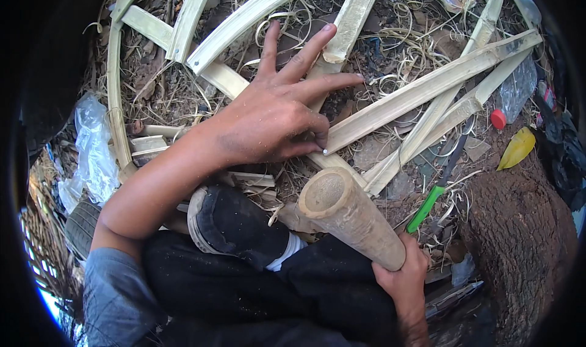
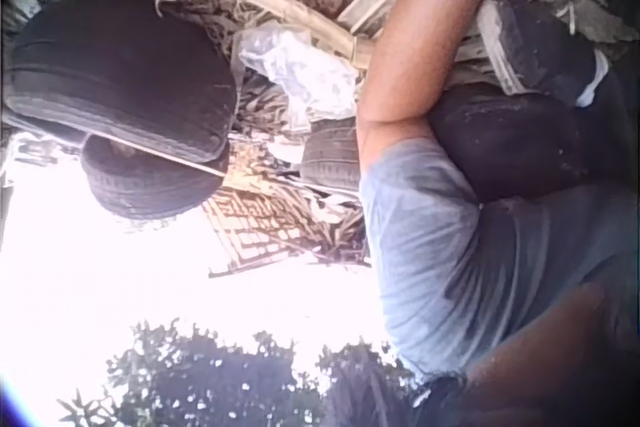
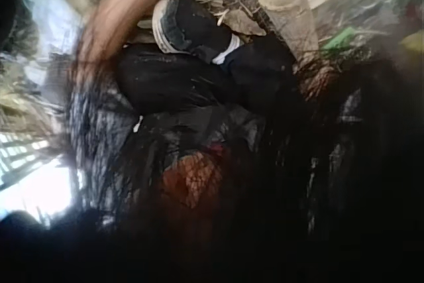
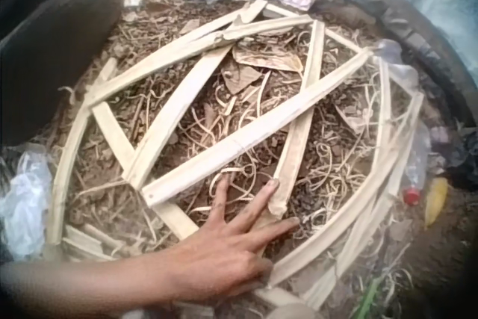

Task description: The person is assembling a bamboo lattice frame by hand while sitting on the ground, using a piece of bamboo to tap components into place and adjusting the position of bamboo strips.

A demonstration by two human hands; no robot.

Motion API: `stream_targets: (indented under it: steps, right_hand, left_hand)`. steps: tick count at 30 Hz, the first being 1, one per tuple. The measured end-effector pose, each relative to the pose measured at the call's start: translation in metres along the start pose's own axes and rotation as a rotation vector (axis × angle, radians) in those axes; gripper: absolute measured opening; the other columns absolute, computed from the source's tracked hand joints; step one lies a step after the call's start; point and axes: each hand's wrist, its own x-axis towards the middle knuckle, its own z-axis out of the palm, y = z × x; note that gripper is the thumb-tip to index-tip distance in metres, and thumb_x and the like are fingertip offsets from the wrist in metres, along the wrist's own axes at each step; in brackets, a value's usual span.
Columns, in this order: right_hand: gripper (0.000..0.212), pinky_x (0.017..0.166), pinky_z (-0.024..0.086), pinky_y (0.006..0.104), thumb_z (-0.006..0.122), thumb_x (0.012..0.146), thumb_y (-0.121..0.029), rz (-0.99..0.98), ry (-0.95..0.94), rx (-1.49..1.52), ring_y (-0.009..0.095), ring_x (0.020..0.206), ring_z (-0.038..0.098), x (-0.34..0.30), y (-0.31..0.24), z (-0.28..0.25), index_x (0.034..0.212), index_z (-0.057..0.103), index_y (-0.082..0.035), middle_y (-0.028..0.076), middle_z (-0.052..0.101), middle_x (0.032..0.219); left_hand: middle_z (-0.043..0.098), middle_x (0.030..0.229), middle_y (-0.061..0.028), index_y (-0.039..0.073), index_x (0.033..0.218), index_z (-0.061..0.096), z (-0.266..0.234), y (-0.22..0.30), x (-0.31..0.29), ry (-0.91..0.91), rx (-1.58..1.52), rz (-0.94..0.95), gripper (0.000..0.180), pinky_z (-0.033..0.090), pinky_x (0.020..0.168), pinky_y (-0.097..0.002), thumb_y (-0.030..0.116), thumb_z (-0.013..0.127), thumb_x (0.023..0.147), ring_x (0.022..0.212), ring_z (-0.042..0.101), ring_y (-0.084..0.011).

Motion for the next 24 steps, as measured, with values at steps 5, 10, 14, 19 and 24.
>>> stream_targets:
  steps: [5,10,14,19,24]
  right_hand:
    - [0.052,0.072,0.055,0.0467,0.074,0.062,-0.01,0.12,-0.027,0.033,0.043,0.082,0.069,0.001,0.013,-0.005,0.11,0.058,-0.001,0.022,0.068,0.085]
    - [0.051,0.072,0.055,0.0461,0.074,0.062,-0.01,0.062,-0.012,0.032,0.043,0.082,0.069,0.005,0.014,-0.014,0.11,0.058,0.0,0.022,0.068,0.086]
    - [0.05,0.071,0.056,0.0444,0.075,0.061,-0.011,0.056,-0.032,0.039,0.041,0.082,0.07,0.005,0.013,-0.017,0.108,0.059,-0.001,0.022,0.068,0.086]
    - [0.05,0.07,0.057,0.0431,0.076,0.061,-0.011,0.015,-0.045,0.061,0.04,0.08,0.071,0.01,0.008,-0.013,0.108,0.06,0.0,0.021,0.068,0.084]
    - [0.054,0.068,0.057,0.0424,0.077,0.061,-0.012,-0.022,-0.041,-0.004,0.039,0.078,0.071,0.013,0.006,-0.003,0.11,0.059,0.0,0.021,0.068,0.084]
  left_hand:
    - [0.042,0.154,-0.0053,0.02,0.08,0.07,-0.019,0.0,0.0,-0.007,-0.02,0.052,0.026,-0.009,0.111,-0.0779,0.012,0.082,0.058,0.152,0.003,-0.043]
    - [0.048,0.148,-0.0059,0.019,0.09,0.065,-0.05,0.02,0.01,-0.03,-0.126,0.076,0.029,-0.004,0.117,-0.0701,0.007,0.068,0.064,0.152,0.009,-0.0428]
    - [0.06,0.127,-0.0046,0.018,0.092,0.064,-0.053,0.02,0.038,-0.041,-0.067,0.009,0.029,0.016,0.118,-0.0601,0.004,0.068,0.067,0.144,0.037,-0.0295]
    - [0.059,0.137,-0.0009,0.024,0.113,0.069,-0.01,0.013,0.11,0.142,0.236,0.397,0.034,0.019,0.122,-0.0493,0.015,0.069,0.08,0.145,0.036,-0.0173]
    - [0.027,0.162,0.0124,0.039,0.15,0.037,0.021,0.009,0.113,-0.143,0.627,0.356,0.05,-0.008,0.123,-0.058,0.05,0.036,0.102,0.153,0.012,-0.0105]
